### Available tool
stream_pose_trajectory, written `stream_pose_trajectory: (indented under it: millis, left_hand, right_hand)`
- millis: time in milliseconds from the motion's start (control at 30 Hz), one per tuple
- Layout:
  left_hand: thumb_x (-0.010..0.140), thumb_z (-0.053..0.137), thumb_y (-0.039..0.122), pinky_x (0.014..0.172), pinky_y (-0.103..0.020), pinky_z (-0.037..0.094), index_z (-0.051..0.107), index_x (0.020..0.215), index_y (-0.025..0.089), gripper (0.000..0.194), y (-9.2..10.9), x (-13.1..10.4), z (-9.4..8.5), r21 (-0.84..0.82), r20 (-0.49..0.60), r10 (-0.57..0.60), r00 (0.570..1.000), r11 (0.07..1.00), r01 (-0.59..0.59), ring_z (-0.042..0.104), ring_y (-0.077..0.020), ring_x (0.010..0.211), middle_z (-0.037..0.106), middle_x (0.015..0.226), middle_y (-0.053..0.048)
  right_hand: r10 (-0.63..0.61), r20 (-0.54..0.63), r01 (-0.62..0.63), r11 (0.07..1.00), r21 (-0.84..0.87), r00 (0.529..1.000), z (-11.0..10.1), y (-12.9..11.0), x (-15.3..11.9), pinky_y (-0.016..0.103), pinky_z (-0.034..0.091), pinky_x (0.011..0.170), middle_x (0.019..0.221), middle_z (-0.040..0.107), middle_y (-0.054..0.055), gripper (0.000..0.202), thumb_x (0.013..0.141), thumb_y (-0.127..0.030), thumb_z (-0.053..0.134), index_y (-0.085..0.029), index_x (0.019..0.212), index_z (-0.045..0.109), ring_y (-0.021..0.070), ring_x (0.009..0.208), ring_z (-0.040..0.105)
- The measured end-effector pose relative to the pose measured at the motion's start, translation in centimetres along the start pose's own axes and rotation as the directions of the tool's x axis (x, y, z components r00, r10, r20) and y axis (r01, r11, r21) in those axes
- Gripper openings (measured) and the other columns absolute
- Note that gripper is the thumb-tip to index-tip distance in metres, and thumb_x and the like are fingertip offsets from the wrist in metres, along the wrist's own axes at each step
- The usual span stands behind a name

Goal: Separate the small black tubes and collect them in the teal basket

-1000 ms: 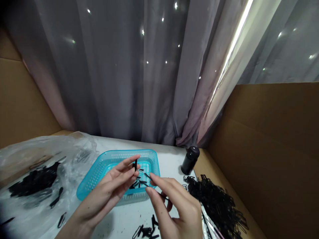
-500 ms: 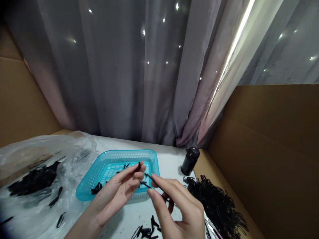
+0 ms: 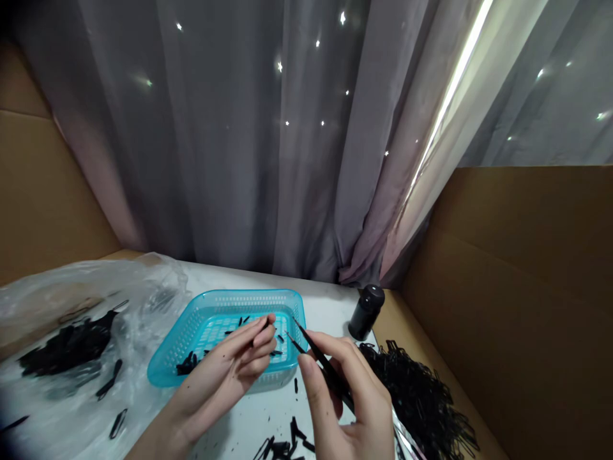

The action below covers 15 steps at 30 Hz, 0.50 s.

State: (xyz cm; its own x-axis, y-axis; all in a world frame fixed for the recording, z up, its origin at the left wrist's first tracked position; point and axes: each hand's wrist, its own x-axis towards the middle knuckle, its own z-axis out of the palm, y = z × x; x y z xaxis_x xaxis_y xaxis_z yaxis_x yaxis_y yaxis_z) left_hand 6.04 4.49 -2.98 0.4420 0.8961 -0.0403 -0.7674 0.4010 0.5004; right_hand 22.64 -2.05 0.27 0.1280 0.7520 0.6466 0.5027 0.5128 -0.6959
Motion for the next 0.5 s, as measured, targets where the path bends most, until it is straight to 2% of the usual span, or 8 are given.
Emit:
stream_pose_trajectory:
  millis: [100, 200, 300, 400, 500]
  left_hand:
    - [0.082, 0.079, 0.027, 0.044, -0.014, 0.019, 0.062, 0.089, 0.008, 0.027, -0.3, -0.4, 0.1, 0.088, 0.044, -0.009, 0.999, 0.996, 0.005, 0.022, -0.0034, 0.052, 0.033, 0.061, 0.008]
    - [0.084, 0.076, 0.036, 0.044, -0.015, 0.014, 0.057, 0.089, 0.012, 0.032, -0.3, -1.2, 0.6, 0.198, 0.091, -0.012, 0.996, 0.98, -0.006, 0.016, -0.005, 0.052, 0.026, 0.061, 0.009]
    - [0.087, 0.071, 0.044, 0.045, -0.016, 0.013, 0.053, 0.09, 0.016, 0.033, -0.2, -1.8, 1.1, 0.311, 0.149, -0.009, 0.989, 0.95, -0.038, 0.012, -0.0067, 0.052, 0.022, 0.061, 0.009]
    - [0.09, 0.064, 0.05, 0.045, -0.018, 0.012, 0.049, 0.09, 0.019, 0.035, -0.2, -2.0, 1.1, 0.382, 0.214, -0.037, 0.976, 0.923, -0.049, 0.008, -0.0079, 0.051, 0.019, 0.059, 0.011]
    - [0.093, 0.056, 0.056, 0.046, -0.02, 0.014, 0.048, 0.093, 0.022, 0.035, -0.4, -2.0, 0.8, 0.511, 0.233, 0.002, 0.972, 0.85, -0.124, 0.01, -0.0088, 0.049, 0.019, 0.056, 0.011]
  right_hand:
    - [0.047, -0.062, -0.045, 0.998, 0.038, 0.997, 0.3, 0.1, 0.2, 0.018, 0.056, 0.059, 0.093, 0.077, 0.004, 0.015, 0.088, -0.033, 0.065, -0.025, 0.098, 0.072, 0.0169, 0.074, 0.072]
    - [0.131, -0.058, -0.126, 0.989, 0.08, 0.99, 0.7, 0.2, 0.3, 0.017, 0.054, 0.054, 0.088, 0.075, 0.005, 0.021, 0.088, -0.04, 0.063, -0.023, 0.1, 0.071, 0.0154, 0.069, 0.069]
    - [0.194, 0.114, -0.208, 0.97, 0.125, 0.974, 1.4, 0.1, 0.6, 0.017, 0.049, 0.051, 0.079, 0.069, 0.002, 0.025, 0.088, -0.044, 0.063, -0.022, 0.099, 0.07, 0.0132, 0.062, 0.062]
    - [0.251, 0.295, -0.326, 0.914, 0.24, 0.922, 2.2, 0.0, 0.7, 0.019, 0.048, 0.058, 0.071, 0.061, 0.0, 0.028, 0.089, -0.046, 0.062, -0.02, 0.091, 0.069, 0.0128, 0.063, 0.057]
    - [0.302, 0.388, -0.431, 0.848, 0.309, 0.871, 2.9, 0.3, 0.8, 0.02, 0.045, 0.063, 0.075, 0.059, 0.0, 0.03, 0.088, -0.049, 0.064, -0.019, 0.086, 0.068, 0.0126, 0.069, 0.053]
